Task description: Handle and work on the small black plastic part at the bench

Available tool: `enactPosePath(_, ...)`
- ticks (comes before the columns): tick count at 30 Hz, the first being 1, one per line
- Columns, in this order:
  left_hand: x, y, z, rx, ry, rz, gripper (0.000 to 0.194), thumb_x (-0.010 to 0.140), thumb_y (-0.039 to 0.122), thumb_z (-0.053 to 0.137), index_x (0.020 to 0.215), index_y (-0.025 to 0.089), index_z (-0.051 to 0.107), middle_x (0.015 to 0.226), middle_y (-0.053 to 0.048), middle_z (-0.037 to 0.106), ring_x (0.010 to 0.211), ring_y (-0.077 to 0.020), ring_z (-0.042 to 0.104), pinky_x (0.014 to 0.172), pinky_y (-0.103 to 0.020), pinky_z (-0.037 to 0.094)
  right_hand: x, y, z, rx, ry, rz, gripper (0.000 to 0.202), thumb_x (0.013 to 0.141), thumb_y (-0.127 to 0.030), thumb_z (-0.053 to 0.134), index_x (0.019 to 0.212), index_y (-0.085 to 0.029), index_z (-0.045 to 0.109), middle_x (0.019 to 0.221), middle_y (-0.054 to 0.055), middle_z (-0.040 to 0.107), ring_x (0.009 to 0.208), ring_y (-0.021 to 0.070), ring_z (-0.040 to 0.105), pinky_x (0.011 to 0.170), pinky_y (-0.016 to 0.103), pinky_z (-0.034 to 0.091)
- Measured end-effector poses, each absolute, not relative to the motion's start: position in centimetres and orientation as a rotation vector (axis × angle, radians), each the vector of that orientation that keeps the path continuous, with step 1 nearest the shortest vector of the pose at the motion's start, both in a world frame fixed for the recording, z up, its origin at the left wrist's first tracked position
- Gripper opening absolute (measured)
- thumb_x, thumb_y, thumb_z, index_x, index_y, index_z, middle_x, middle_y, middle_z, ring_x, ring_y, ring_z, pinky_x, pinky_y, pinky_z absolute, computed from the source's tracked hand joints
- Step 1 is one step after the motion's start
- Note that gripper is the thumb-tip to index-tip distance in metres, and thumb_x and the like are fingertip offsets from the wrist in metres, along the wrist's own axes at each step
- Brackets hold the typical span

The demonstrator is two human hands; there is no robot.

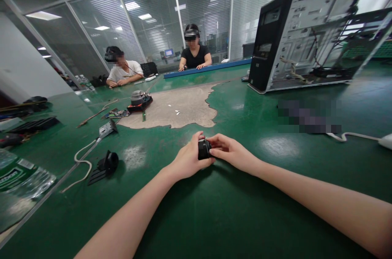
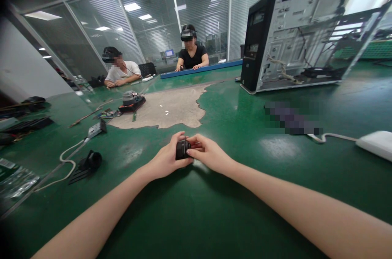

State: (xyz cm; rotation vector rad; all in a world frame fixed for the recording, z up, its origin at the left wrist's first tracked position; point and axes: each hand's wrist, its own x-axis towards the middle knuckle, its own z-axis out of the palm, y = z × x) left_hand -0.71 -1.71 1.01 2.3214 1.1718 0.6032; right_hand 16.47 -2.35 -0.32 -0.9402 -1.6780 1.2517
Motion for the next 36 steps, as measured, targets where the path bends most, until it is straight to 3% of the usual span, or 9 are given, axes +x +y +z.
enactPosePath(8, -0.6, -1.7, 0.6, 2.497, 1.147, 0.726, 0.071, 0.069, 0.035, 0.060, 0.125, 0.018, 0.021, 0.121, -0.012, 0.043, 0.110, -0.0264, 0.038, 0.091, -0.044, 0.034, 16.5, -2.5, -0.3, -0.929, -1.660, 1.249, 0.025, 0.071, -0.022, 0.057, 0.095, -0.019, 0.051, 0.097, 0.004, 0.058, 0.092, 0.0165, 0.057, 0.088, 0.035, 0.044)
enactPosePath(17, -0.3, -1.8, -0.2, 2.386, 1.117, 0.871, 0.079, 0.065, 0.033, 0.064, 0.127, 0.019, 0.017, 0.127, -0.012, 0.031, 0.115, -0.0259, 0.032, 0.097, -0.044, 0.029, 16.5, -2.5, -0.3, -0.925, -1.676, 1.249, 0.026, 0.073, -0.022, 0.056, 0.098, -0.019, 0.051, 0.098, 0.004, 0.058, 0.093, 0.0162, 0.057, 0.089, 0.035, 0.043)
enactPosePath(25, 0.2, -1.5, -0.1, 2.195, 0.930, 0.903, 0.073, 0.066, 0.020, 0.064, 0.124, 0.021, 0.021, 0.120, -0.010, 0.038, 0.111, -0.0223, 0.041, 0.096, -0.041, 0.032, 16.4, -2.5, 0.0, -0.902, -1.646, 1.278, 0.025, 0.071, -0.023, 0.057, 0.095, -0.020, 0.052, 0.094, 0.003, 0.058, 0.091, 0.0162, 0.057, 0.087, 0.035, 0.043)
enactPosePath(30, 0.1, -1.5, -0.1, 2.219, 0.957, 0.846, 0.066, 0.067, 0.023, 0.062, 0.122, 0.018, 0.026, 0.120, -0.011, 0.038, 0.111, -0.0233, 0.041, 0.095, -0.040, 0.032, 16.5, -2.3, -0.3, -0.932, -1.636, 1.238, 0.021, 0.073, -0.026, 0.054, 0.092, -0.018, 0.051, 0.088, 0.003, 0.057, 0.083, 0.0150, 0.056, 0.078, 0.033, 0.045)
enactPosePath(36, 0.1, -1.8, 0.2, 2.229, 0.977, 0.817, 0.061, 0.068, 0.021, 0.061, 0.119, 0.017, 0.028, 0.119, -0.011, 0.039, 0.110, -0.0222, 0.040, 0.095, -0.039, 0.032, 16.5, -1.9, -0.6, -0.961, -1.635, 1.244, 0.023, 0.072, -0.027, 0.055, 0.093, -0.018, 0.050, 0.094, 0.004, 0.057, 0.088, 0.0157, 0.055, 0.083, 0.035, 0.042)
